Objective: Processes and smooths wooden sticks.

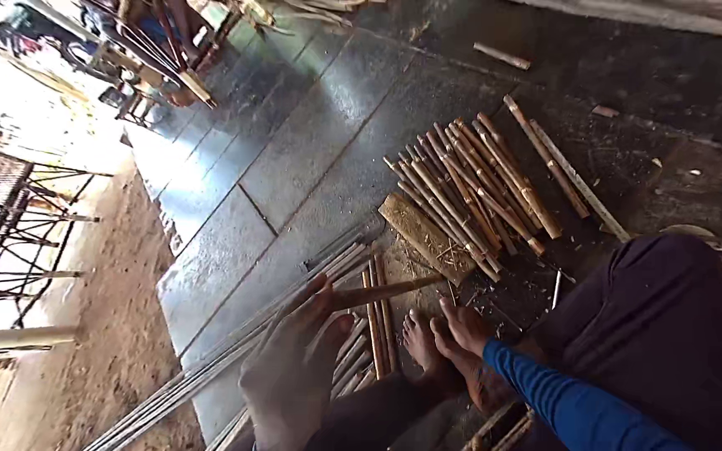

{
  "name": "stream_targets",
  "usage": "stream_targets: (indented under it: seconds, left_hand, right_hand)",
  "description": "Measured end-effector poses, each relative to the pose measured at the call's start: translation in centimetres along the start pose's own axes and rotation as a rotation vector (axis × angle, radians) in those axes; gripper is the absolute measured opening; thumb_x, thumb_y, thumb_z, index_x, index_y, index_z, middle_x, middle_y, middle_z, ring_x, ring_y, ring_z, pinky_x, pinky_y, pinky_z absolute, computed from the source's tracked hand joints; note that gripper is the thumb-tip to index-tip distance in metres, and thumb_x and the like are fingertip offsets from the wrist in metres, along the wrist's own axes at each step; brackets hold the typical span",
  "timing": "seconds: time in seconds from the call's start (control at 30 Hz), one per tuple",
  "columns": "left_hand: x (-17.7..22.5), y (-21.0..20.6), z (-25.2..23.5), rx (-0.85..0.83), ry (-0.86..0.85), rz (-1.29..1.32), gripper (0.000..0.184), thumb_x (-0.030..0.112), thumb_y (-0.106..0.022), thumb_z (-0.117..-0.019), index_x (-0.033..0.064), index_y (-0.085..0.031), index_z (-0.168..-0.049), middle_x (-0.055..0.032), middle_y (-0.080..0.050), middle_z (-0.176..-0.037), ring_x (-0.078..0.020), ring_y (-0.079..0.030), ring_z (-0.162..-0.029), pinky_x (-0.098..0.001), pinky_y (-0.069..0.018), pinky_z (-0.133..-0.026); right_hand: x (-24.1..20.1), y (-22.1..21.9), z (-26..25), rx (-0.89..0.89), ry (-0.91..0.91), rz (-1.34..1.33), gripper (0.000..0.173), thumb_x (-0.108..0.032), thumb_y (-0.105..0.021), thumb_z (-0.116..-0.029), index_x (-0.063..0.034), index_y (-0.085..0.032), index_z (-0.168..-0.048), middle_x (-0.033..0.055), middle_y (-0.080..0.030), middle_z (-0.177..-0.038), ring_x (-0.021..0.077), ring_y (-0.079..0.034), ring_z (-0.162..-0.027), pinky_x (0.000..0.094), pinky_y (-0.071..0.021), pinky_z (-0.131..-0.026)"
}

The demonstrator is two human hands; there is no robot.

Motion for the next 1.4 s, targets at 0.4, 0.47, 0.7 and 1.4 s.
stream_targets:
  seconds: [0.4,0.47,0.7,1.4]
  left_hand:
    - [2.1,0.2,-0.1,0.201,-0.026,-0.284,0.032,0.012,-0.075,-0.0923,0.0021,-0.067,-0.121,-0.0092,-0.074,-0.117,-0.0197,-0.075,-0.099,-0.0382,-0.0657,-0.084]
    - [1.6,0.6,-0.3,0.197,-0.01,-0.268,0.028,0.01,-0.076,-0.0911,0.0,-0.069,-0.116,-0.0111,-0.073,-0.119,-0.0228,-0.075,-0.104,-0.039,-0.0662,-0.086]
    - [1.7,0.6,0.0,0.194,-0.032,-0.191,0.021,0.005,-0.075,-0.0897,0.0006,-0.072,-0.11,-0.014,-0.074,-0.119,-0.0331,-0.073,-0.11,-0.0475,-0.0649,-0.092]
    - [0.4,3.4,-0.3,0.366,0.041,-0.294,0.02,0.0,-0.073,-0.0895,-0.0071,-0.075,-0.108,-0.0192,-0.074,-0.114,-0.0296,-0.073,-0.109,-0.041,-0.0631,-0.094]
  right_hand:
    - [-8.1,11.9,8.0,0.416,0.592,-0.121,0.064,-0.064,-0.023,-0.1065,-0.0159,-0.064,-0.097,-0.0027,-0.044,-0.057,0.014,-0.045,-0.046,0.0366,-0.0428,-0.043]
    - [-5.6,11.3,6.4,0.466,0.509,0.055,0.065,-0.064,-0.019,-0.1064,-0.0171,-0.063,-0.094,-0.0009,-0.05,-0.059,0.0175,-0.053,-0.051,0.0418,-0.0476,-0.046]
    - [-2.5,6.8,1.7,0.35,0.341,0.304,0.075,-0.064,-0.012,-0.1057,-0.0123,-0.065,-0.095,0.0055,-0.061,-0.066,0.0249,-0.066,-0.062,0.0484,-0.0543,-0.054]
    - [4.5,1.1,-3.0,0.075,-0.084,0.031,0.052,-0.04,-0.036,-0.1112,-0.0013,-0.069,-0.119,0.0207,-0.07,-0.106,0.033,-0.067,-0.102,0.0528,-0.0519,-0.093]
Point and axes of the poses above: each hand's wrist, its own z-axis away from the middle knuckle, its own y-axis out of the back of the hand, x = y × z, the point moved 9 cm from there along -z, towards the middle knuckle
